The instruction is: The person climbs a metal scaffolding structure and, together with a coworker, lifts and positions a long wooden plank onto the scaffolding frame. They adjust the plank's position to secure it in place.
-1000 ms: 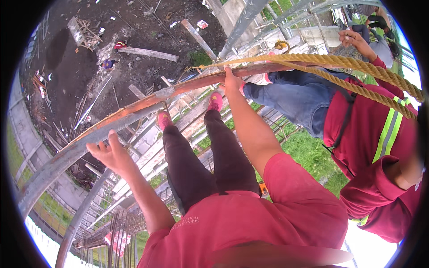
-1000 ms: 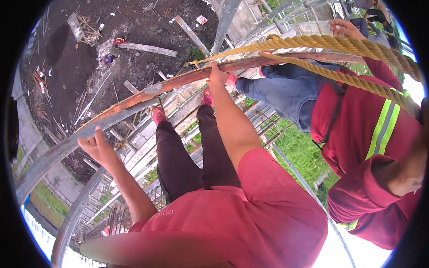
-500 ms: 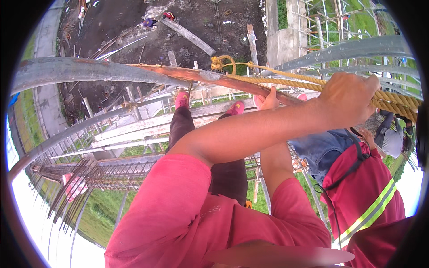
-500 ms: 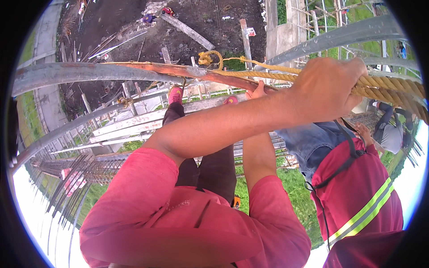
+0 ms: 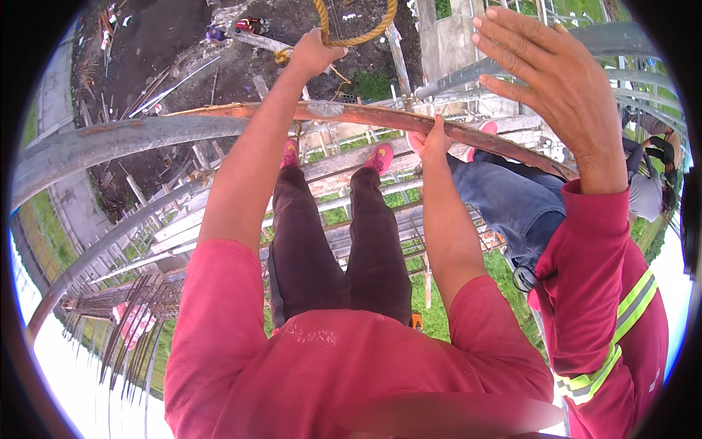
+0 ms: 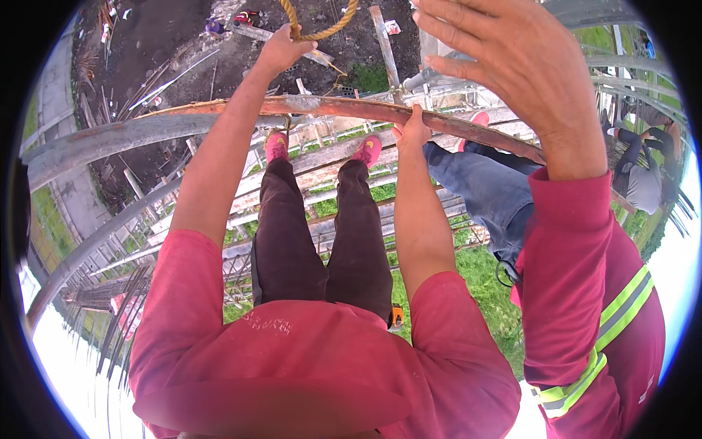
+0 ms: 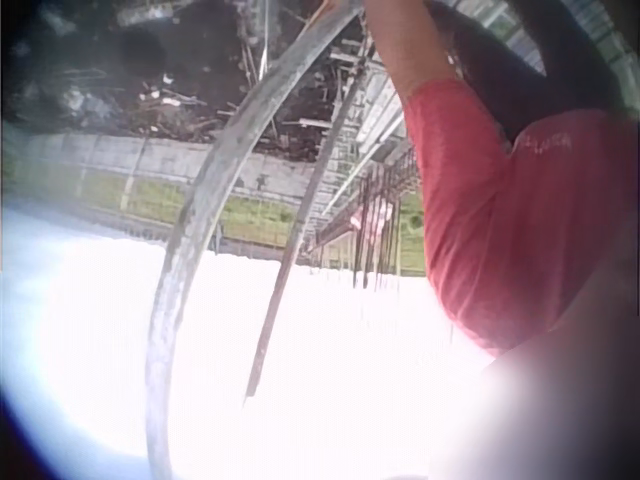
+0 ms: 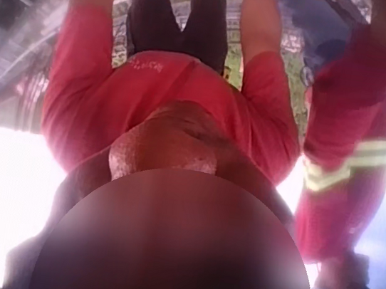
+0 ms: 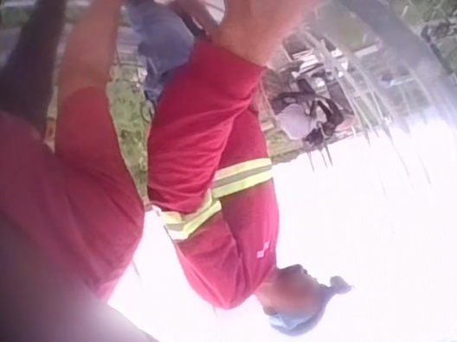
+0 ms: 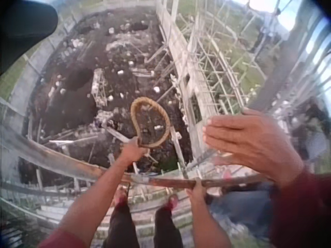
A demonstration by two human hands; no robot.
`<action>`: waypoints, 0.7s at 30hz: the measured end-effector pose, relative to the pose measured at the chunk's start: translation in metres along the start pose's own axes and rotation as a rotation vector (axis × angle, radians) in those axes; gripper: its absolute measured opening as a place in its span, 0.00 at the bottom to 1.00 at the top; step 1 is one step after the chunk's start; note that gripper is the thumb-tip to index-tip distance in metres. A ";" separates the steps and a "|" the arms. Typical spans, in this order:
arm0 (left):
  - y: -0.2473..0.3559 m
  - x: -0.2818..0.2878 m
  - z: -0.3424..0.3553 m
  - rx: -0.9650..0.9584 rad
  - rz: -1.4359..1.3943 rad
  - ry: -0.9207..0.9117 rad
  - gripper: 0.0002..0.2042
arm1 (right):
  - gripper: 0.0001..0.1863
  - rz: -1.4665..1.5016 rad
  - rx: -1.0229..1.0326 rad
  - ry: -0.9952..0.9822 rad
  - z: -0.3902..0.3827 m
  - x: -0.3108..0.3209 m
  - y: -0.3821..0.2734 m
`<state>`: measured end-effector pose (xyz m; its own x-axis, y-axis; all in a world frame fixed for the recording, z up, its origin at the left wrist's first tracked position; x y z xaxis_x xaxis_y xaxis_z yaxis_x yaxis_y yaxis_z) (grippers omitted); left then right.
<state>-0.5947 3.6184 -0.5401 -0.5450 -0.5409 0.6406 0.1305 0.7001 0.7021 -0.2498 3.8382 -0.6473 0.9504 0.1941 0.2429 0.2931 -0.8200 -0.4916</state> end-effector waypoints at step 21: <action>-0.219 -0.109 -0.174 1.051 -1.283 -0.036 0.55 | 0.44 -0.084 0.224 0.145 0.002 0.006 -0.007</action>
<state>-0.4195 3.4425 -0.7092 0.1313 -0.9768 -0.1692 -0.9608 -0.1675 0.2210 -0.2458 3.8459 -0.6437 0.9017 0.1641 0.4001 0.4014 -0.6617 -0.6332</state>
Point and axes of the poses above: each hand's wrist, its own z-axis towards the middle knuckle, its own x-axis out of the back of the hand, y = z × x, the point moved 7 cm from there along z, towards the middle knuckle, and after that the axes turned 2 degrees about -x, right-handed, at the moved point
